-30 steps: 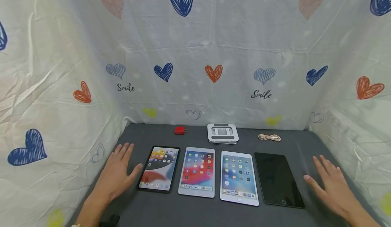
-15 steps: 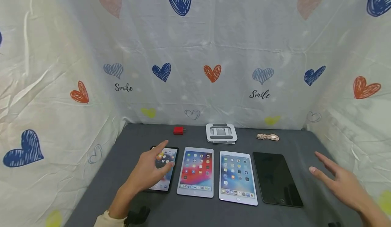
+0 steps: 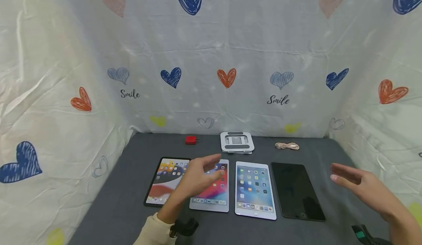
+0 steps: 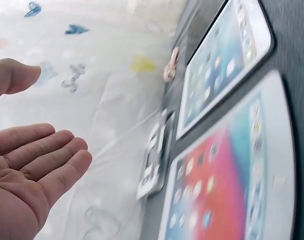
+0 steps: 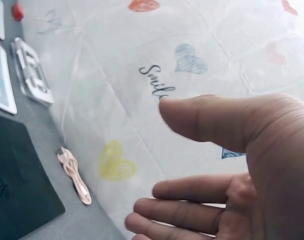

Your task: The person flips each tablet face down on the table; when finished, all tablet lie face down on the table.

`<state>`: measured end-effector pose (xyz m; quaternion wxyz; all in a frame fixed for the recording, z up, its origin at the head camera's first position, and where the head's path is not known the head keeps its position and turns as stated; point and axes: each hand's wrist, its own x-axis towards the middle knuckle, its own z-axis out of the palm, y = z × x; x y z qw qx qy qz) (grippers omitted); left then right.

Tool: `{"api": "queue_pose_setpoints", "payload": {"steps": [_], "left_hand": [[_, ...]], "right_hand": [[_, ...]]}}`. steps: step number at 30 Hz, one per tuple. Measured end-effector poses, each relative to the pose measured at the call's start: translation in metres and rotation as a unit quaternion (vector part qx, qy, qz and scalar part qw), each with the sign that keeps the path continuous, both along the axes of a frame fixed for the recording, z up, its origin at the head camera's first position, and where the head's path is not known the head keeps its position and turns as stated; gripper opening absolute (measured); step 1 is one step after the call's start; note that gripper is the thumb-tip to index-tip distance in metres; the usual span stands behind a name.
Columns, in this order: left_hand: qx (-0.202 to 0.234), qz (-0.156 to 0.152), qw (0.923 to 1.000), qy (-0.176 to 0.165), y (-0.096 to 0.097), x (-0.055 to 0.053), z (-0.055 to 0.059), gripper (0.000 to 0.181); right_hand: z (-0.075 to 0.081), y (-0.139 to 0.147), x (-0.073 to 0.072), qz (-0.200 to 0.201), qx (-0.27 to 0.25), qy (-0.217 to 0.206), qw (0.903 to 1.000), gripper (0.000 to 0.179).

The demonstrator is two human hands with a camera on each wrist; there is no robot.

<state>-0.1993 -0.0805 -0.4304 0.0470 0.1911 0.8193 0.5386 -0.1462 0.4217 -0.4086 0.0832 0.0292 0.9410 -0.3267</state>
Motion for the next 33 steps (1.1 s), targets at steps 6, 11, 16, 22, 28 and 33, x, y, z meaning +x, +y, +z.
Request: {"api": "queue_pose_setpoints", "payload": {"steps": [6,11,16,22,28,33], "left_hand": [[0.031,-0.043,0.9979,-0.037,0.039,-0.004,-0.01,0.054],[0.052,-0.065,0.9925,-0.09,0.074,-0.004,-0.02,0.048],[0.08,-0.084,0.9829,-0.143,0.105,-0.004,-0.033,0.041],[0.123,-0.074,0.9678,-0.207,0.137,-0.008,-0.05,0.039],[0.184,-0.069,0.9382,-0.285,0.156,-0.012,-0.061,0.036],[0.197,-0.075,0.9214,-0.327,0.166,-0.015,-0.064,0.038]], "right_hand": [[-0.011,0.008,-0.002,0.019,-0.039,-0.032,0.9986,0.08],[-0.022,0.013,-0.005,0.032,-0.082,-0.068,0.9938,0.077],[-0.035,0.012,-0.006,0.041,-0.133,-0.093,0.986,0.074],[-0.05,0.01,-0.009,0.041,-0.138,-0.099,0.9846,0.071],[-0.063,0.008,-0.012,0.034,-0.202,-0.127,0.9706,0.071],[-0.067,0.009,-0.01,0.027,-0.251,-0.134,0.9581,0.071]]}}
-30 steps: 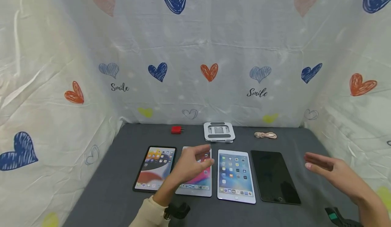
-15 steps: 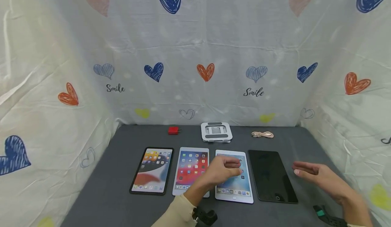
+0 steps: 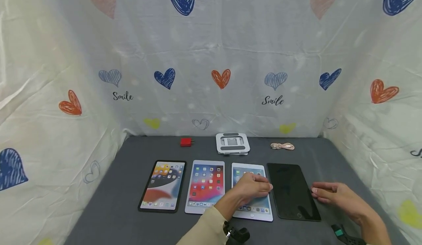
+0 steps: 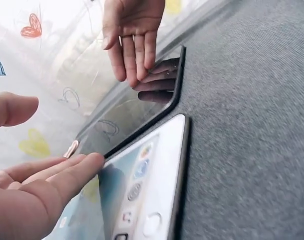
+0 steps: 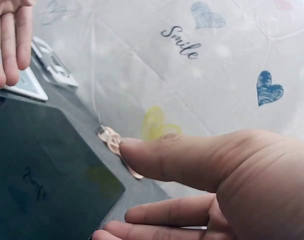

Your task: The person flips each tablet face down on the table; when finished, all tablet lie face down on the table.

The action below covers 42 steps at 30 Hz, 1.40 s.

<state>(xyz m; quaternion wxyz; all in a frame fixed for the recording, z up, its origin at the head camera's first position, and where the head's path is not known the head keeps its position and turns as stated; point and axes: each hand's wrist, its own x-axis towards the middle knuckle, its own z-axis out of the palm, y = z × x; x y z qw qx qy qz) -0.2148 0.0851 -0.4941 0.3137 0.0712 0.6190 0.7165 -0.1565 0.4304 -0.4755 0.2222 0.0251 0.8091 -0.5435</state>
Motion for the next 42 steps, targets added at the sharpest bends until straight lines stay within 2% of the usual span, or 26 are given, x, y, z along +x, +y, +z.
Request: {"api": "queue_pose_setpoints", "payload": {"steps": [5,11,18,23,26,33,37,40,42], "left_hand": [[-0.005,-0.02,0.9995,-0.024,0.005,-0.004,0.001,0.033],[-0.009,-0.02,0.9985,-0.05,0.013,-0.005,0.005,0.029],[0.0,-0.027,0.9987,-0.043,0.03,0.002,0.0,0.019],[0.018,-0.047,0.9978,-0.043,0.041,0.006,-0.008,0.038],[0.031,-0.055,0.9963,-0.058,0.043,0.006,-0.012,0.05],[0.049,-0.072,0.9942,-0.063,0.041,0.004,-0.015,0.055],[0.033,-0.071,0.9956,-0.051,0.036,0.002,-0.006,0.047],[0.027,-0.065,0.997,-0.033,0.034,-0.002,0.009,0.037],[0.04,-0.055,0.9974,-0.022,0.034,-0.004,0.02,0.036]], "right_hand": [[-0.001,-0.002,-0.001,-0.014,-0.006,-0.002,0.9999,0.072],[-0.001,-0.004,0.002,-0.032,0.014,-0.004,0.9994,0.071],[0.002,-0.003,0.0,-0.076,0.05,-0.018,0.9957,0.077],[0.001,0.004,-0.004,-0.088,0.06,-0.043,0.9934,0.085],[-0.001,0.008,-0.005,-0.085,0.059,-0.062,0.9927,0.09],[0.004,0.006,-0.005,-0.078,0.043,-0.09,0.992,0.107],[0.013,0.002,-0.004,-0.074,0.028,-0.078,0.9938,0.108],[0.025,-0.003,-0.003,-0.065,0.029,-0.06,0.9956,0.105],[0.034,-0.008,-0.002,-0.063,0.036,-0.05,0.9961,0.104]]}}
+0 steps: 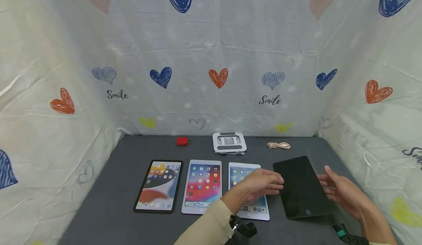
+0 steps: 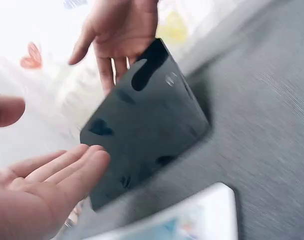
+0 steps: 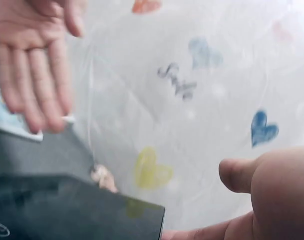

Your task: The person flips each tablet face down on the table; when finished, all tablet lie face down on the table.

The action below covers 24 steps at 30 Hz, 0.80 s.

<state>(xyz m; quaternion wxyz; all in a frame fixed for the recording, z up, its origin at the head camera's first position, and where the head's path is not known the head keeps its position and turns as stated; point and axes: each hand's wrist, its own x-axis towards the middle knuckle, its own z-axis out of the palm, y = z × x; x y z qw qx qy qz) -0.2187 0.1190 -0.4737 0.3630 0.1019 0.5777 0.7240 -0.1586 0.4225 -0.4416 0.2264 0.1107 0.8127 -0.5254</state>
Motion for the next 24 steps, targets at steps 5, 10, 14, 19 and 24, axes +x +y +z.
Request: {"api": "queue_pose_setpoints", "payload": {"steps": [5,10,14,19,24], "left_hand": [[0.052,0.021,0.9984,0.009,0.003,-0.005,0.027,0.034],[0.08,0.028,0.9964,0.004,0.005,-0.008,0.043,0.037],[0.082,0.04,0.9958,-0.001,0.003,-0.008,0.049,0.038],[0.079,0.058,0.9952,-0.003,-0.002,-0.008,0.051,0.039],[0.07,0.068,0.9952,-0.003,-0.011,-0.006,0.052,0.041]], "right_hand": [[0.019,-0.021,0.0,0.0,0.023,0.039,0.999,0.099],[0.034,-0.047,0.001,0.006,0.045,0.086,0.9953,0.093],[0.042,-0.066,0.001,0.008,0.056,0.101,0.9933,0.092],[0.047,-0.087,-0.002,0.015,0.047,0.109,0.9927,0.091],[0.048,-0.103,-0.004,0.034,0.001,0.12,0.9922,0.083]]}}
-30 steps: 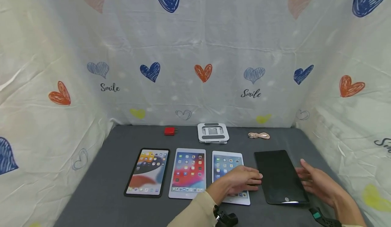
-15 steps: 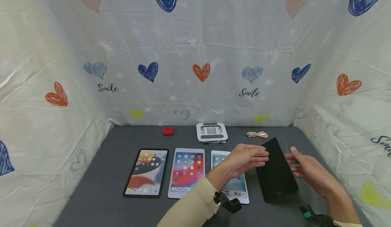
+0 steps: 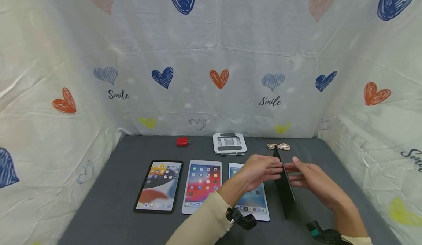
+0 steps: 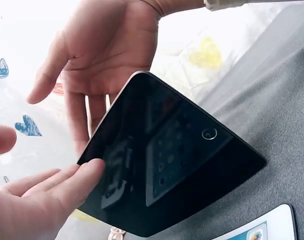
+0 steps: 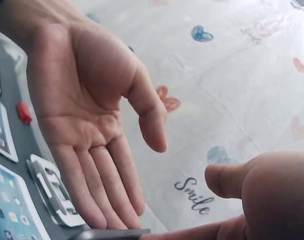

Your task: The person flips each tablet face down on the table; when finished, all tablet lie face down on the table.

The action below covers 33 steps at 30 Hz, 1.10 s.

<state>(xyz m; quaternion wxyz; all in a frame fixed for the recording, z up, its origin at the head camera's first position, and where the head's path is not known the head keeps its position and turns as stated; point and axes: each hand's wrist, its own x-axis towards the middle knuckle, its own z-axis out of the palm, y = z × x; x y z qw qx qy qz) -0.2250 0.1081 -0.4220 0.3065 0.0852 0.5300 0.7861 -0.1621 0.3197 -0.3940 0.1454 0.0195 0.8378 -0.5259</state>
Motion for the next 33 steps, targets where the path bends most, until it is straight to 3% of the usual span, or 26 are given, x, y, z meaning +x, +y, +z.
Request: {"api": "queue_pose_setpoints", "payload": {"steps": [6,10,14,19,25,28,33], "left_hand": [[-0.01,0.023,0.9997,-0.008,-0.017,0.004,0.003,0.044],[-0.015,0.033,0.9991,-0.02,-0.028,0.005,0.003,0.047],[-0.018,0.038,0.9982,-0.043,-0.039,0.003,-0.001,0.051],[-0.039,0.027,0.9964,-0.07,-0.048,0.0,-0.011,0.055],[-0.027,0.026,0.9936,-0.107,-0.043,-0.002,-0.03,0.055],[-0.013,0.028,0.9926,-0.118,-0.036,-0.002,-0.038,0.055],[-0.004,0.031,0.9914,-0.127,-0.021,-0.002,-0.045,0.055]], "right_hand": [[-0.007,-0.005,-0.003,0.047,-0.064,-0.003,0.9968,0.077],[-0.017,0.001,-0.007,0.064,-0.078,-0.029,0.9945,0.08],[-0.036,0.013,-0.011,0.063,-0.079,-0.062,0.993,0.086],[-0.059,0.03,-0.011,0.035,-0.079,-0.096,0.9917,0.091],[-0.075,0.05,-0.005,0.027,-0.086,-0.106,0.9903,0.089],[-0.078,0.059,0.0,0.033,-0.092,-0.098,0.9904,0.086],[-0.079,0.071,0.004,0.01,-0.085,-0.093,0.992,0.084]]}}
